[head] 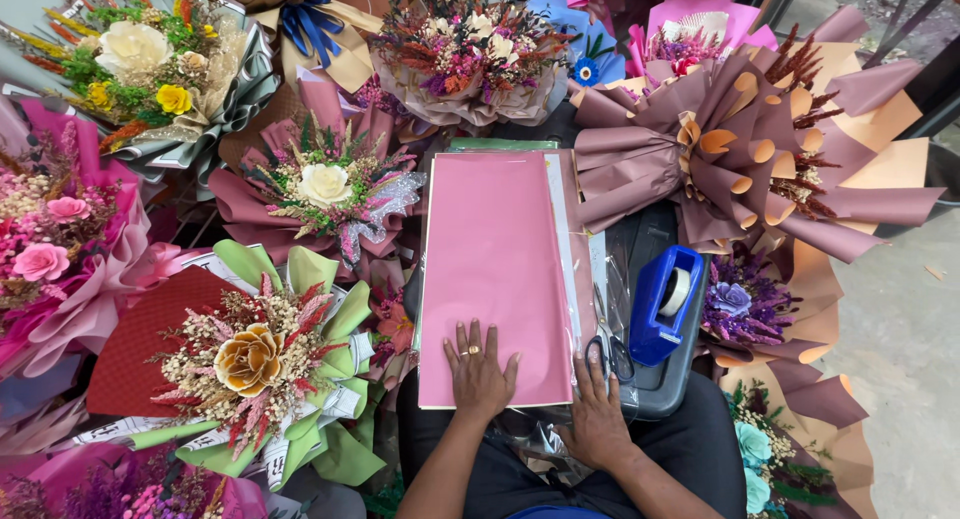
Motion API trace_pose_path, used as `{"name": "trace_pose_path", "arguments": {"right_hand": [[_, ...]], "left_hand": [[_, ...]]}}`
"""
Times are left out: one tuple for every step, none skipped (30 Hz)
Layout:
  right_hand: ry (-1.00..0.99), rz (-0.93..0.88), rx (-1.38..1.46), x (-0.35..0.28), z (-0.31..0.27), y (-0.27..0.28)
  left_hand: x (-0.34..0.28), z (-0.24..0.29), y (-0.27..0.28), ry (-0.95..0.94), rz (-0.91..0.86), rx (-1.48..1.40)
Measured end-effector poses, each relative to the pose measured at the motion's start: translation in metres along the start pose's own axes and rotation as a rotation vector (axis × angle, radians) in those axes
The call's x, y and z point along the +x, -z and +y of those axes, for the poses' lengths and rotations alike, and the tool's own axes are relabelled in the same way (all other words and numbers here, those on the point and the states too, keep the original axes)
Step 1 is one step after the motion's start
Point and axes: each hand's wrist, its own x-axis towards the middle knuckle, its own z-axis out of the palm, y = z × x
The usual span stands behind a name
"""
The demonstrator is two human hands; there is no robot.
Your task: The person organizes and folds sheets of wrapping paper by hand while surrounded by bouquets.
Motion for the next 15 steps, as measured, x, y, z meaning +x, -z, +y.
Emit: {"name": "trace_pose_path", "arguments": {"right_hand": [[-0.006,0.001,0.001,0.0006,0.0016,-0.0004],[0.01,-0.004,0.022,0.0012,0.0032,-0.0009],[0.03,-0.012,0.043,0.0,0.0038,-0.0028],[0.028,-0.013,0.044,-0.0004,0.0053,-0.0041],[0.029,0.017,0.04,0.0003,0.0045,-0.005],[0.029,0.048,0.037,0.0008,0.0033,-0.0057],[0.035,0.049,0.035,0.0015,0.0027,-0.0049],[0.034,0.036,0.038,0.0021,0.0021,-0.004],[0.027,0.023,0.041,0.002,0.0033,-0.0031],[0.027,0.023,0.038,0.0022,0.0034,-0.0042],[0.032,0.022,0.034,0.002,0.0038,-0.0054],[0.036,0.02,0.03,0.0018,0.0044,-0.0065],[0.035,0.023,0.029,0.0026,0.0049,-0.0054],[0.029,0.022,0.037,0.0035,0.0056,-0.0044],[0.024,0.017,0.049,0.0023,0.0042,-0.0049]], "left_hand": [[0.0011,0.0014,0.0041,-0.006,0.0,0.0],[0.0023,0.0027,0.0082,0.025,-0.069,0.003],[0.0003,0.0035,0.0114,0.059,-0.14,0.007],[0.0023,0.0054,0.0108,0.058,-0.142,0.006],[0.0028,0.0045,0.0114,0.054,-0.142,0.006],[0.003,0.0035,0.0123,0.05,-0.141,0.006],[0.0029,0.0024,0.0115,0.055,-0.138,0.006],[0.0026,0.0013,0.0108,0.051,-0.126,0.005],[0.0037,0.0024,0.0091,0.042,-0.115,0.001],[0.0032,0.0021,0.0094,0.042,-0.114,-0.001],[0.0028,0.0023,0.0095,0.044,-0.112,0.002],[0.0024,0.0027,0.0096,0.046,-0.111,0.006],[0.0035,0.0024,0.0083,0.045,-0.108,0.005],[0.0049,0.0022,0.0067,0.042,-0.091,0.007],[0.0031,0.0008,0.0048,0.04,-0.079,0.009]]}}
